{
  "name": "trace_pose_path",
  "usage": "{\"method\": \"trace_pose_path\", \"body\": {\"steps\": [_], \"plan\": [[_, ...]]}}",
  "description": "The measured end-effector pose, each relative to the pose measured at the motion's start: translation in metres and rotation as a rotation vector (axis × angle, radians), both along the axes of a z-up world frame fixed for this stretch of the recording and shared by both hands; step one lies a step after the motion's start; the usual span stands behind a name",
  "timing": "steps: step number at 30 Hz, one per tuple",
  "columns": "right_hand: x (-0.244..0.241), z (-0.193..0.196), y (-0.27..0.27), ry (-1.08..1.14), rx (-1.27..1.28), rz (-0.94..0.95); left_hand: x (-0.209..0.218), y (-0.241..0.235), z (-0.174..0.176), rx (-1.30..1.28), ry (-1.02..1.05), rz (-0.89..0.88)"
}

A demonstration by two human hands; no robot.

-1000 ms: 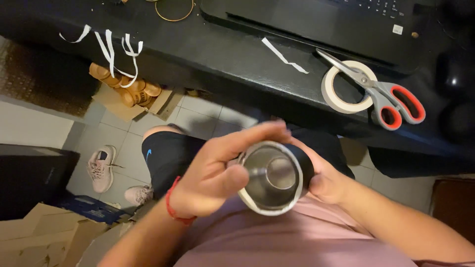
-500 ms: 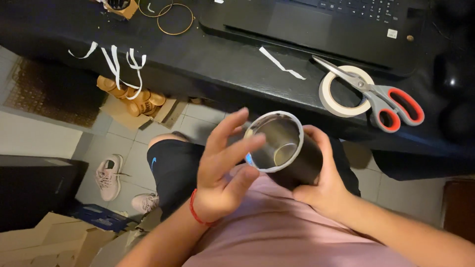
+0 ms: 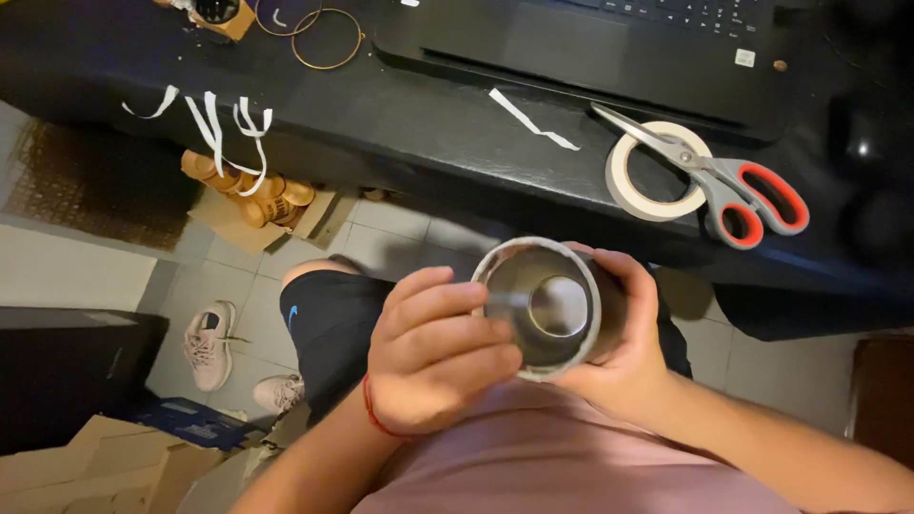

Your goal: Applying white adhesive tape to the rim of a black cylindrical container at a workstation.

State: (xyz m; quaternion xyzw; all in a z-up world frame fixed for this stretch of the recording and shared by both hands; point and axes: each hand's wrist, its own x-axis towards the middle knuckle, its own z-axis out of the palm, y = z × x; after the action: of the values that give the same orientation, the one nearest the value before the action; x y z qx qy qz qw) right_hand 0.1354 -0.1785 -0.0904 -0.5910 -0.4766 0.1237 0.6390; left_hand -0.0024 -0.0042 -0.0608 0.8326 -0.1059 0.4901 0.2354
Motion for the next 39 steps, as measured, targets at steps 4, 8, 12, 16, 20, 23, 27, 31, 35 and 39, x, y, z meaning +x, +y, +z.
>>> {"method": "trace_pose_path", "body": {"steps": [4, 8, 12, 16, 20, 23, 27, 31, 35, 39], "plan": [[-0.003, 0.013, 0.009, -0.017, 0.078, 0.055, 0.002, -0.001, 0.001, 0.054, -0.051, -0.036], [-0.002, 0.008, 0.007, -0.084, 0.13, -0.022, 0.003, -0.008, -0.01, -0.078, -0.095, 0.01], [0.003, 0.004, 0.003, -0.432, 0.141, -0.29, 0.002, -0.009, -0.012, -0.265, 0.02, -0.026], [-0.001, -0.001, -0.002, -0.484, 0.167, -0.461, -0.001, -0.008, -0.02, -0.301, 0.076, -0.084], [0.005, -0.002, -0.007, -0.517, 0.206, -0.324, -0.004, -0.009, -0.025, -0.353, 0.113, -0.092], [-0.009, -0.011, -0.002, -0.252, 0.298, -0.353, -0.006, -0.008, -0.03, -0.344, 0.108, -0.096], [-0.018, -0.002, 0.033, -0.349, 0.568, -0.545, -0.005, -0.009, -0.031, -0.302, 0.053, -0.051], [0.003, 0.008, -0.002, -0.519, 0.237, -0.24, -0.008, -0.008, -0.039, -0.314, 0.019, -0.068], [0.004, 0.017, 0.006, -0.234, 0.075, -0.16, -0.009, -0.002, -0.039, -0.418, 0.03, -0.142], [0.005, 0.014, 0.005, 0.215, -0.195, -0.008, -0.008, -0.001, -0.033, -0.328, 0.051, 0.011]]}}
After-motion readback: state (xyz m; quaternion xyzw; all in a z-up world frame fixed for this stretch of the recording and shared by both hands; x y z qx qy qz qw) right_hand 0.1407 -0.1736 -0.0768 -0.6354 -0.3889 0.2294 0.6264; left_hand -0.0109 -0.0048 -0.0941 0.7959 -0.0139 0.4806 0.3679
